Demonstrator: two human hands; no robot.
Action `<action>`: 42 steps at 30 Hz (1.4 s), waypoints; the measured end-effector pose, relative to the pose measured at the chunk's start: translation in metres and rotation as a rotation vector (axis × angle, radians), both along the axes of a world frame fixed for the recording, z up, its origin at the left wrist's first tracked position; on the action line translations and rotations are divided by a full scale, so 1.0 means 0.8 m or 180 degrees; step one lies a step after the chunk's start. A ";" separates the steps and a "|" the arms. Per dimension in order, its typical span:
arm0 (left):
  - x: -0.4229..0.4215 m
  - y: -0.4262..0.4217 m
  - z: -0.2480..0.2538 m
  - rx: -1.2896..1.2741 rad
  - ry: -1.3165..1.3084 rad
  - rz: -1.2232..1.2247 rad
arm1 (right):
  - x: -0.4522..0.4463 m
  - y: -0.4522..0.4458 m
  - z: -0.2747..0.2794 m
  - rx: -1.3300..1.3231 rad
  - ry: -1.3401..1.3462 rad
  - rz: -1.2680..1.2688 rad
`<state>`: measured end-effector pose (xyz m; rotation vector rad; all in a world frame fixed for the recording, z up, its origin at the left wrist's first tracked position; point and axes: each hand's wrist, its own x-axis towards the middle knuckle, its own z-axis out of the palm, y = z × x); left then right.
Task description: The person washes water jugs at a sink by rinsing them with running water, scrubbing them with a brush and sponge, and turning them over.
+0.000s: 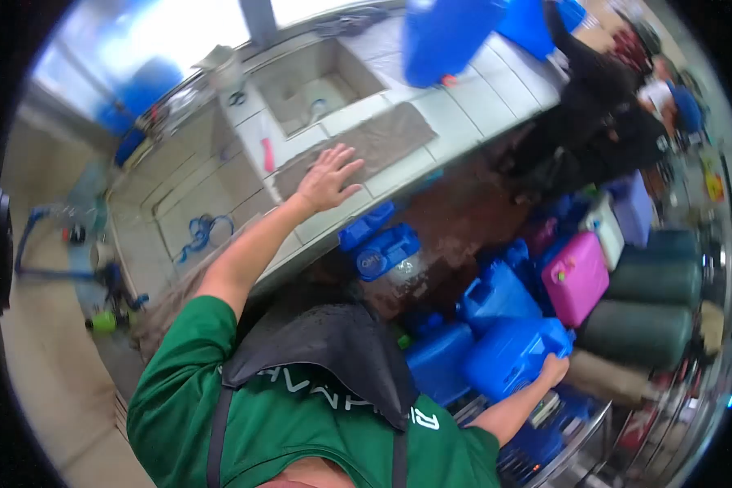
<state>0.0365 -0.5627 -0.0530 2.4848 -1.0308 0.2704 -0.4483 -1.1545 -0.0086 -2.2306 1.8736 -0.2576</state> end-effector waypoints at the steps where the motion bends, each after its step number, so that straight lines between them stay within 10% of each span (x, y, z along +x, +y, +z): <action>1: -0.002 0.000 0.000 -0.0051 0.0042 0.0033 | 0.023 0.018 0.008 -0.0619 0.0215 0.0208; 13: -0.039 0.054 0.025 -0.1171 -0.0579 -0.0004 | 0.280 0.331 0.347 0.0376 -0.1819 0.3774; 18: -0.022 0.216 0.030 -0.1909 -0.0911 0.1646 | 0.378 0.316 0.372 0.0606 -0.3153 0.4093; 24: -0.042 0.456 0.005 -0.2610 -0.1002 0.3576 | 0.587 0.548 0.298 0.2427 -0.4267 0.4191; 27: -0.092 0.529 0.024 -0.2631 -0.0056 0.4683 | 0.638 0.744 0.261 0.2164 -0.2389 0.4583; 30: -0.120 0.602 -0.024 -0.3085 0.0183 0.4435 | 0.637 0.907 0.224 0.2218 -0.1541 0.5660; 35: -0.181 0.572 0.019 -0.3187 0.0390 0.4050 | 0.645 1.113 0.073 0.4885 -0.1133 0.3900; 39: -0.214 0.508 0.093 -0.1678 0.0440 0.3972 | 0.642 1.198 0.032 0.5684 -0.1492 0.3244; 42: -0.192 0.496 0.106 -0.0927 0.0408 0.4505 | 0.649 1.191 0.024 0.5168 -0.1147 0.4178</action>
